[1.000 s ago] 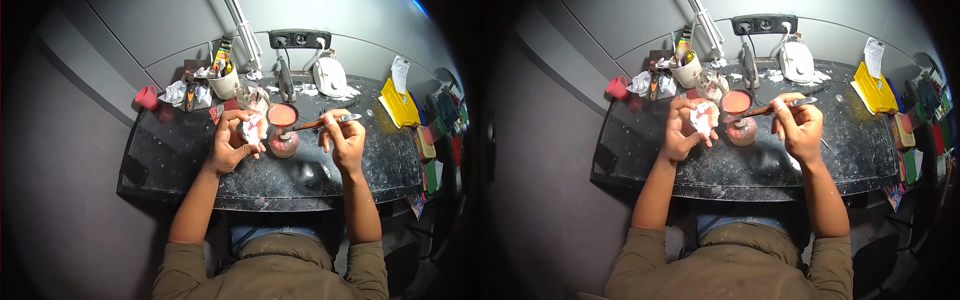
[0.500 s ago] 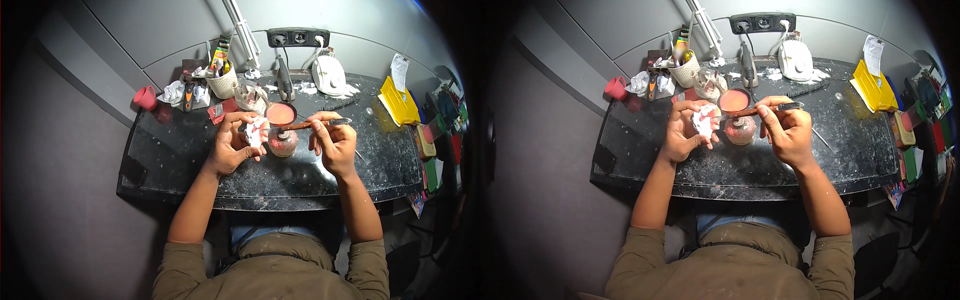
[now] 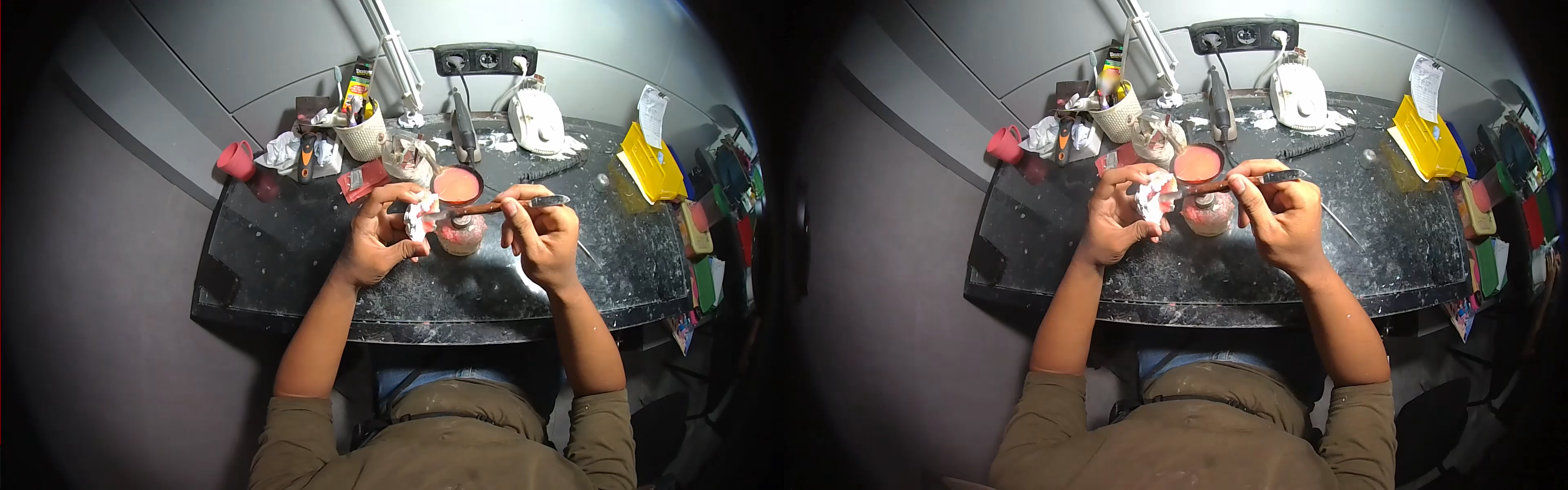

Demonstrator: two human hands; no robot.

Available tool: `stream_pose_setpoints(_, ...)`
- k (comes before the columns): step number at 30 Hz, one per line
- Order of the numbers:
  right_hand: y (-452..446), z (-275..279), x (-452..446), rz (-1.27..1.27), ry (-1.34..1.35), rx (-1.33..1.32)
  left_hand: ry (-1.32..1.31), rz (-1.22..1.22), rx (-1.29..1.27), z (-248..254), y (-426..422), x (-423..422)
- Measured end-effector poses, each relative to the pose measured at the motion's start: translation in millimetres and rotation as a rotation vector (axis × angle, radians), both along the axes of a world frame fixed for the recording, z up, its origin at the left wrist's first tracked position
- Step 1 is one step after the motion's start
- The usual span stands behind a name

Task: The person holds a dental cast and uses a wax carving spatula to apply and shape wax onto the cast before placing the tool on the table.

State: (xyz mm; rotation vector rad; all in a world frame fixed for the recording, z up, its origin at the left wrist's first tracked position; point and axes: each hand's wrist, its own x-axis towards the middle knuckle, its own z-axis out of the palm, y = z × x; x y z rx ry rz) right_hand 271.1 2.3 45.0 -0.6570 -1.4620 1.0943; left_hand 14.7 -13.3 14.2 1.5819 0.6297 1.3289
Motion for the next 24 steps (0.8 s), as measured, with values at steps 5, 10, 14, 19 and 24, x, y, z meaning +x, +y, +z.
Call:
stream_pose_setpoints(5,-0.8,0.4,-2.0,-0.001,0.014,0.012,0.001,0.003,0.017,-0.8,0.9,0.3)
stream_pose_setpoints(10,0.2,-2.1,-0.4,0.016,0.022,0.004,-0.009,0.017,-0.009,0.2,-1.3,-0.2)
stream_pose_setpoints(14,2.8,-3.0,-0.3,0.062,0.071,-0.027,-0.026,0.018,-0.013,1.1,0.0,-0.3)
stream_pose_setpoints(19,5.1,-5.1,0.3,0.081,0.095,-0.033,-0.099,-0.051,-0.023,4.9,-0.4,1.9)
stream_pose_setpoints(24,7.2,-7.6,0.1,0.062,0.111,-0.034,-0.123,-0.07,-0.046,6.1,-0.2,1.3)
